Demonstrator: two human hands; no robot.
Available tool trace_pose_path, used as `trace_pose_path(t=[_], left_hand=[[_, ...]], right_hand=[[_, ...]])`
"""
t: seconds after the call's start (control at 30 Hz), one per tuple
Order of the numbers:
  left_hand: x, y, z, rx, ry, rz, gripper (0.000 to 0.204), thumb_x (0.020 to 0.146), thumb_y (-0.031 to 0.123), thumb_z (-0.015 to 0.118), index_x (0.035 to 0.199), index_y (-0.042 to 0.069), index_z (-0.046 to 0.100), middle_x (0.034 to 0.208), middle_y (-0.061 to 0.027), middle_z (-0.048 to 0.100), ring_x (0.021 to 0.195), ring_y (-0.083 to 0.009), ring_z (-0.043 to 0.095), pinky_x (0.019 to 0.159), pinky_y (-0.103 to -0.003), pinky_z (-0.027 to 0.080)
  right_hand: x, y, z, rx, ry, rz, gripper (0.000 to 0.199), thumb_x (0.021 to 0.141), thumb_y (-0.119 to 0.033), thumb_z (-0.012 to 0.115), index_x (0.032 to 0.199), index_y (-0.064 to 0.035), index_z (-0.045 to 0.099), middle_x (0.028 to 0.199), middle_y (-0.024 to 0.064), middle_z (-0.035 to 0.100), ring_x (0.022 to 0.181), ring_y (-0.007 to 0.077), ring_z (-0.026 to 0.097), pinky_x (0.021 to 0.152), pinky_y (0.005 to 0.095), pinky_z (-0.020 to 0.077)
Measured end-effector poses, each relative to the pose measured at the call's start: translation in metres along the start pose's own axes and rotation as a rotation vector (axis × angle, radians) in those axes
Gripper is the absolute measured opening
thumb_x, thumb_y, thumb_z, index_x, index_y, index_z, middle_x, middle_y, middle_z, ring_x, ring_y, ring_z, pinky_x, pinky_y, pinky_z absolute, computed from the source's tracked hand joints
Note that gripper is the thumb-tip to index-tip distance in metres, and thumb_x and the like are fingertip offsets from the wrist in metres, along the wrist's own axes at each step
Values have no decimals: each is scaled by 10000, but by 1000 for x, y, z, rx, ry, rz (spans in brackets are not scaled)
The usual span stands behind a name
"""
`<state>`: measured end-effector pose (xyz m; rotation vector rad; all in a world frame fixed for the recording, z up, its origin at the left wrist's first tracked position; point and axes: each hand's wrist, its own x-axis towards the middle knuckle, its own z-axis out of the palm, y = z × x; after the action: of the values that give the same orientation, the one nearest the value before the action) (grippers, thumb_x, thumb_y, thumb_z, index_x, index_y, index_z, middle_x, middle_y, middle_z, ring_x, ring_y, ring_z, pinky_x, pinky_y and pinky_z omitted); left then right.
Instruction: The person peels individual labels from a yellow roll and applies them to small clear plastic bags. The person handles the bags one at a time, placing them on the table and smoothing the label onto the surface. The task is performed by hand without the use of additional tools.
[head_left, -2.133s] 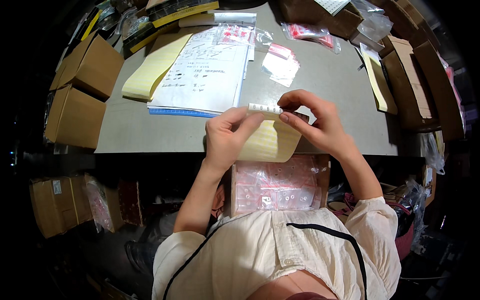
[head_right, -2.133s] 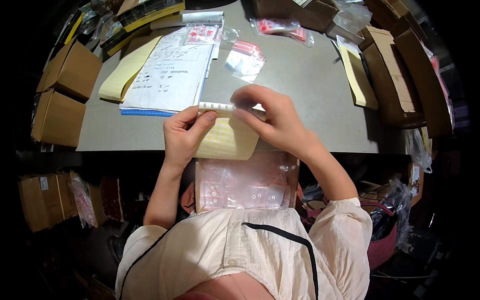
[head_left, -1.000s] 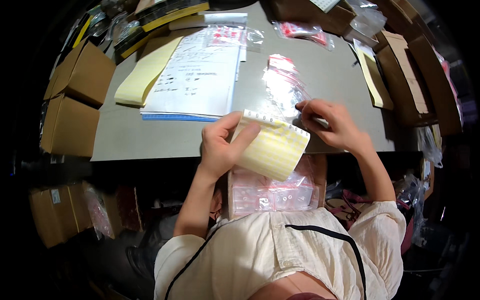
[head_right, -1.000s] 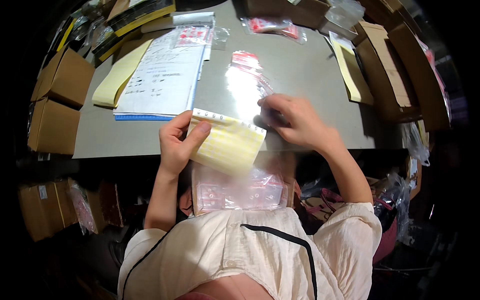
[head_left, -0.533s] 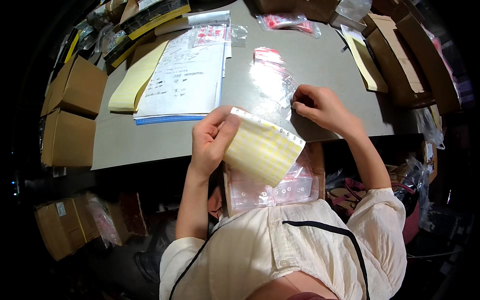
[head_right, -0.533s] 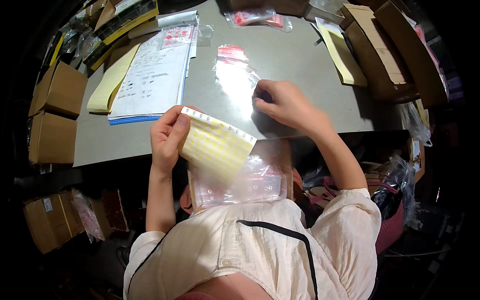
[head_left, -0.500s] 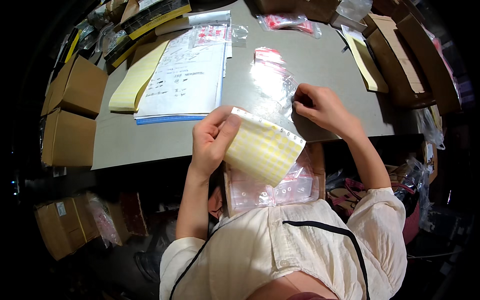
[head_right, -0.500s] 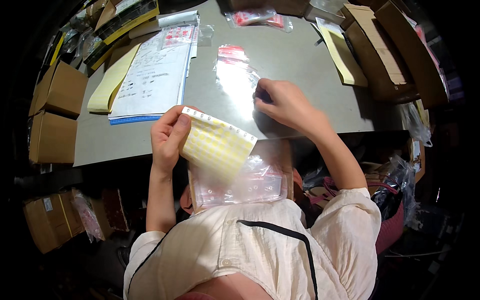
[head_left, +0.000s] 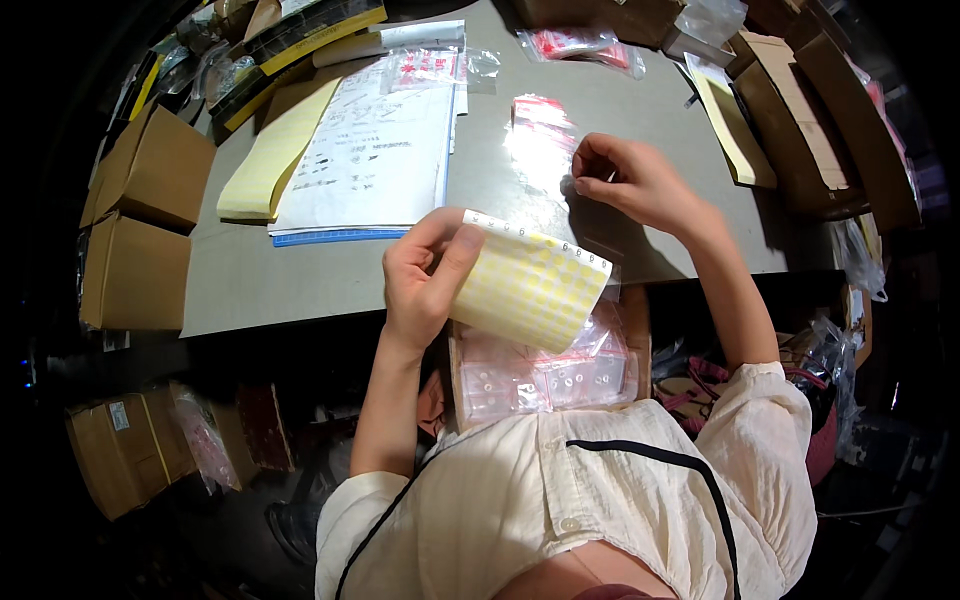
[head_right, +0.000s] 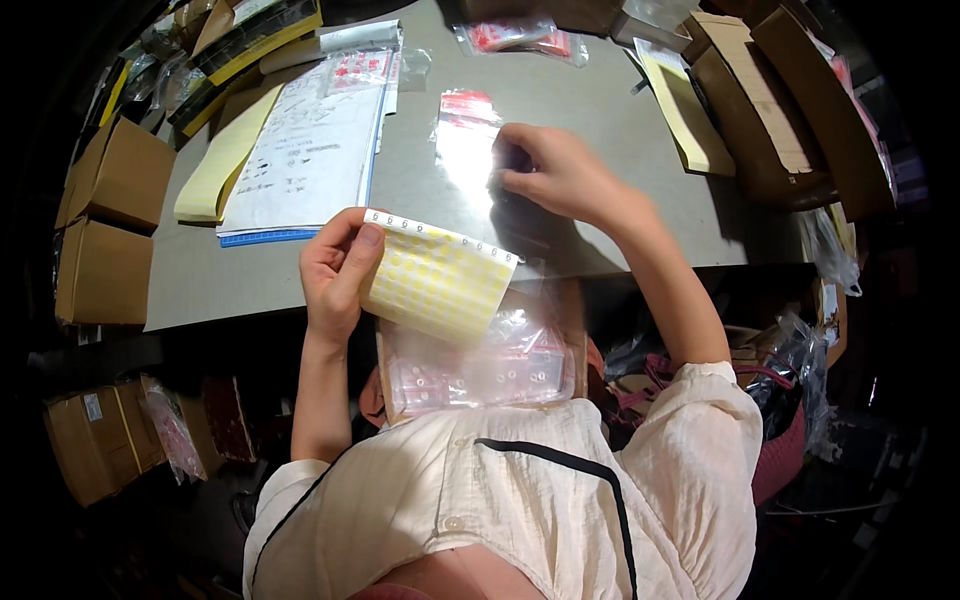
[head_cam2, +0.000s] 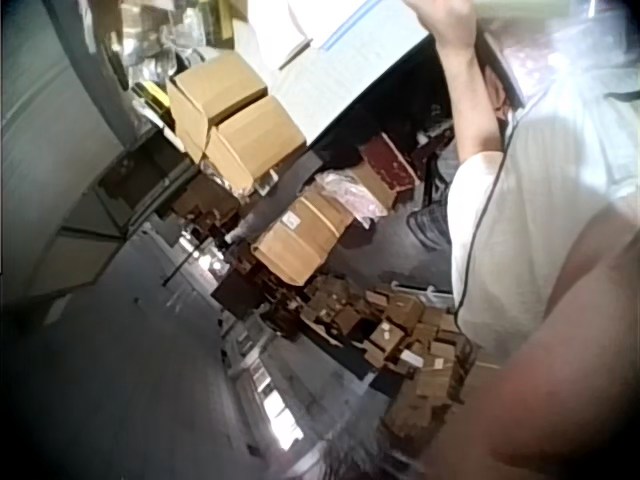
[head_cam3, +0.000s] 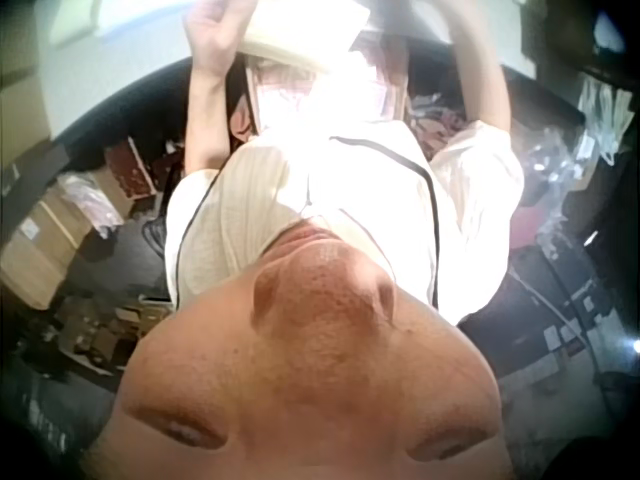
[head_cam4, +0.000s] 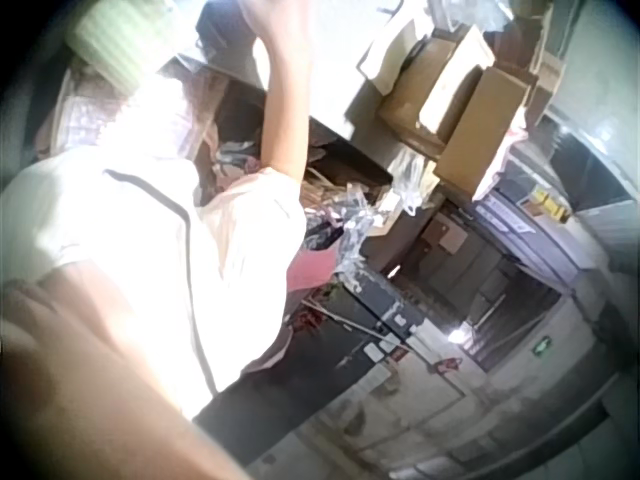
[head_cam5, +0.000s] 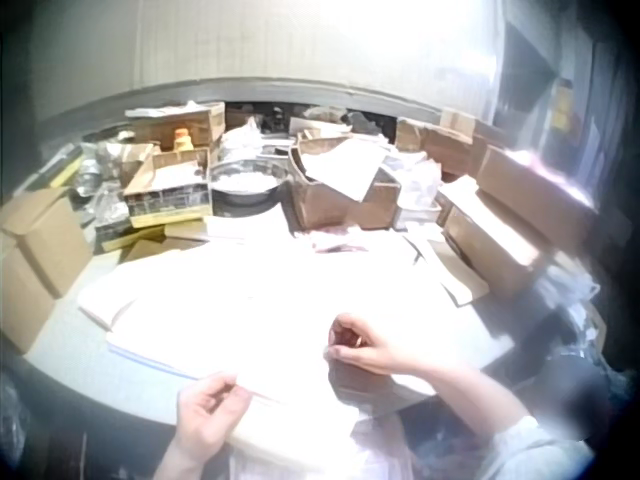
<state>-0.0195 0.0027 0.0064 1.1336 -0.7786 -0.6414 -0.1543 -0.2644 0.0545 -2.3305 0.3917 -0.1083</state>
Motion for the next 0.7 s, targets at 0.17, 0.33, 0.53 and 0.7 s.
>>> trace_pose_path(t=[0.17, 0.33, 0.53, 0.7], left_hand=[[-2, 2, 2, -4, 29, 5, 192, 1047, 136, 652, 1118, -39, 684, 914, -32, 718, 814, -50, 628, 713, -201, 468], [-4, 3, -1, -97, 89, 29, 175, 1053, 114, 626, 1144, -32, 655, 912, -31, 709, 807, -61, 619, 742, -206, 476], [1, -6, -11, -414, 270, 96, 200, 1048, 124, 635, 1166, -38, 650, 1037, -63, 697, 913, -99, 635, 841, -225, 501], [-1, -6, -7, -205, 203, 130, 168, 1021, 63, 674, 1148, -45, 687, 1025, -63, 719, 916, -99, 650, 848, -230, 503]], right_hand=[[1, 0, 16, -445, 169, -198, 199, 907, -56, 699, 1043, -4, 564, 954, 183, 681, 875, 392, 668, 776, 444, 529], [-11, 0, 2, -457, 87, 59, 328, 914, -274, 778, 1002, 2, 624, 909, 178, 699, 850, 361, 681, 738, 425, 529], [-51, -26, -5, -362, -256, 140, 532, 869, -508, 806, 937, 5, 683, 774, 151, 708, 714, 327, 692, 652, 421, 522], [-59, -39, -5, -30, -269, 16, 382, 952, -383, 770, 1014, -14, 689, 841, 82, 705, 766, 194, 680, 643, 340, 492]])
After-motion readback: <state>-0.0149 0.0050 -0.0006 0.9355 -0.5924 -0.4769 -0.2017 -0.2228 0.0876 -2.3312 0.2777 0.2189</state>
